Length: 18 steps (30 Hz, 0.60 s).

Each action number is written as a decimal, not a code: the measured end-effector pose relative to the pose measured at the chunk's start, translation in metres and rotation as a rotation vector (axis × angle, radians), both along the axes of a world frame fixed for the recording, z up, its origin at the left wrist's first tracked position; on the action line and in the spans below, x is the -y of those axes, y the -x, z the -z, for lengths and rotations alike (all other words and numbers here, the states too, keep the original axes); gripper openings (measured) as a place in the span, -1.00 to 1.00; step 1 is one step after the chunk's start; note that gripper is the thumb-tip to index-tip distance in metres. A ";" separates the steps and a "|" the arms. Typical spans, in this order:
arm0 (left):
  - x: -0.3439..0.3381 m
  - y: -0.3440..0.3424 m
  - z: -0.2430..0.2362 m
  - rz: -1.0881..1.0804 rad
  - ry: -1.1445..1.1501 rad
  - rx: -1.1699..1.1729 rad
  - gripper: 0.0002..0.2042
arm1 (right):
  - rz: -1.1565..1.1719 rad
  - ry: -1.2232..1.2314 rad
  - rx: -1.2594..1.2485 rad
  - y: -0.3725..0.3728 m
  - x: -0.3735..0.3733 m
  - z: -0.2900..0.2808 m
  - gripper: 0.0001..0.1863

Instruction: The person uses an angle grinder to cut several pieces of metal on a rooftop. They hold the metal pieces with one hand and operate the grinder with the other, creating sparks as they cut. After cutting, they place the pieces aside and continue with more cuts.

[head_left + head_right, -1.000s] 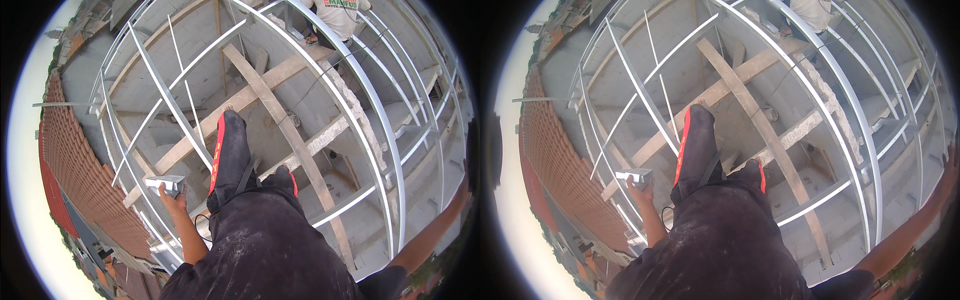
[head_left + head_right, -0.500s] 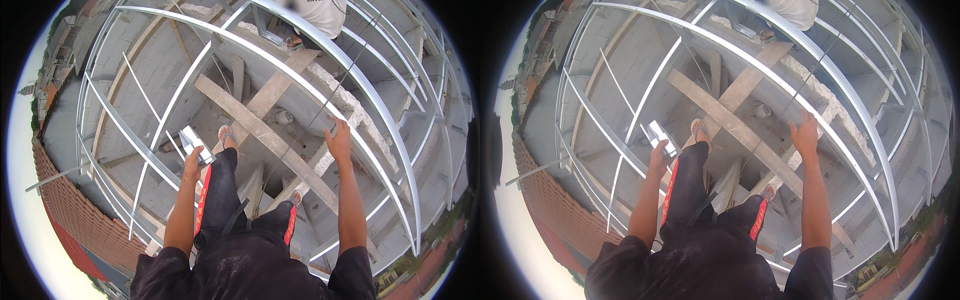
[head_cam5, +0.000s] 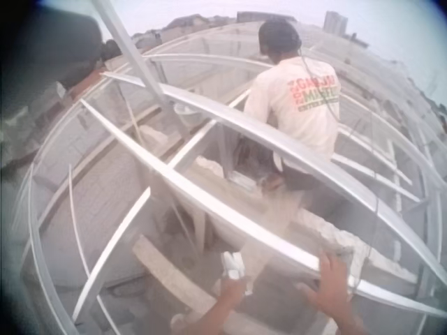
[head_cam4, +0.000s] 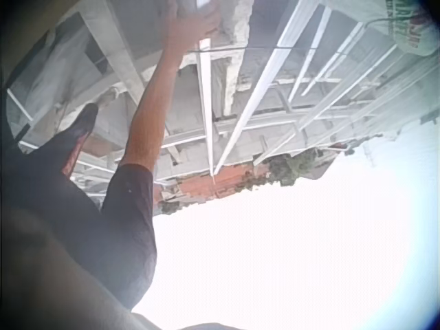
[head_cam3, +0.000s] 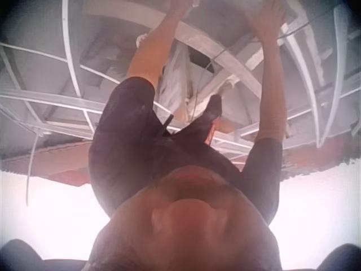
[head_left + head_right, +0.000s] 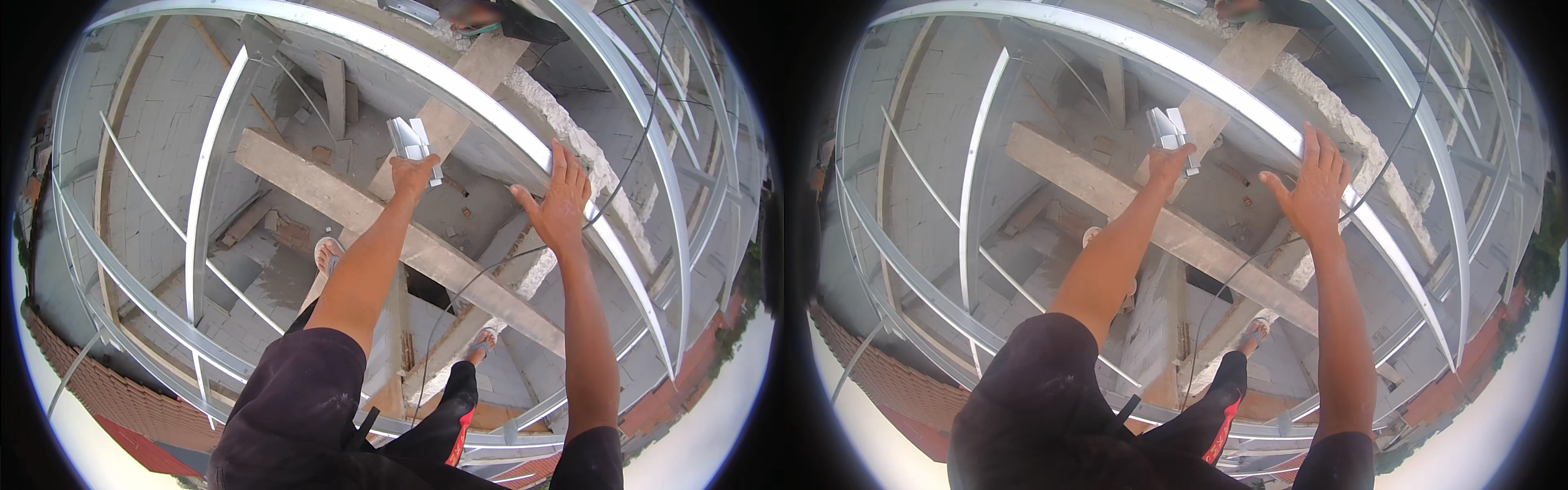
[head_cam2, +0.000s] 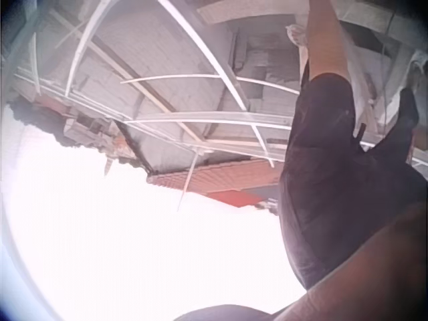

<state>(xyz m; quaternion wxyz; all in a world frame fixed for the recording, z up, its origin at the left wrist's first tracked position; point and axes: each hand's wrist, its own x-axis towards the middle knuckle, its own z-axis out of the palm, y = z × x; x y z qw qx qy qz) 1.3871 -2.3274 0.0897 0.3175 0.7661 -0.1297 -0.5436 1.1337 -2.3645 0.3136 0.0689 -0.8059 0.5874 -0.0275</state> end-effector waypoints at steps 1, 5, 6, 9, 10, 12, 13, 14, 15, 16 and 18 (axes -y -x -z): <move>0.015 0.009 0.016 -0.022 0.010 0.010 0.05 | -0.002 -0.011 -0.010 -0.002 0.001 0.001 0.19; 0.064 0.035 0.068 -0.026 -0.180 0.222 0.06 | -0.020 -0.006 -0.060 -0.008 0.003 0.010 0.27; 0.073 0.048 0.072 -0.001 -0.267 0.275 0.08 | -0.018 0.011 -0.093 -0.003 0.001 0.011 0.28; 0.088 0.063 0.091 -0.002 -0.414 0.334 0.17 | -0.023 0.050 -0.114 -0.003 0.004 0.013 0.31; 0.089 0.066 0.096 -0.015 -0.444 0.333 0.20 | -0.022 0.048 -0.104 -0.005 0.004 0.012 0.31; 0.089 0.071 0.103 -0.062 -0.495 0.288 0.25 | -0.044 0.061 -0.112 -0.005 0.005 0.014 0.31; 0.088 0.071 0.105 -0.070 -0.507 0.268 0.27 | -0.049 0.055 -0.108 -0.005 0.004 0.015 0.32; 0.086 0.072 0.105 -0.078 -0.520 0.245 0.29 | -0.054 0.049 -0.103 -0.005 0.004 0.015 0.33; 0.086 0.073 0.104 -0.070 -0.516 0.226 0.31 | -0.058 0.050 -0.097 -0.005 0.005 0.015 0.33; 0.087 0.073 0.103 -0.062 -0.511 0.206 0.32 | -0.052 0.032 -0.108 -0.003 0.006 0.015 0.34; 0.090 0.071 0.102 -0.073 -0.535 0.182 0.34 | -0.036 -0.003 -0.132 -0.001 0.005 0.015 0.36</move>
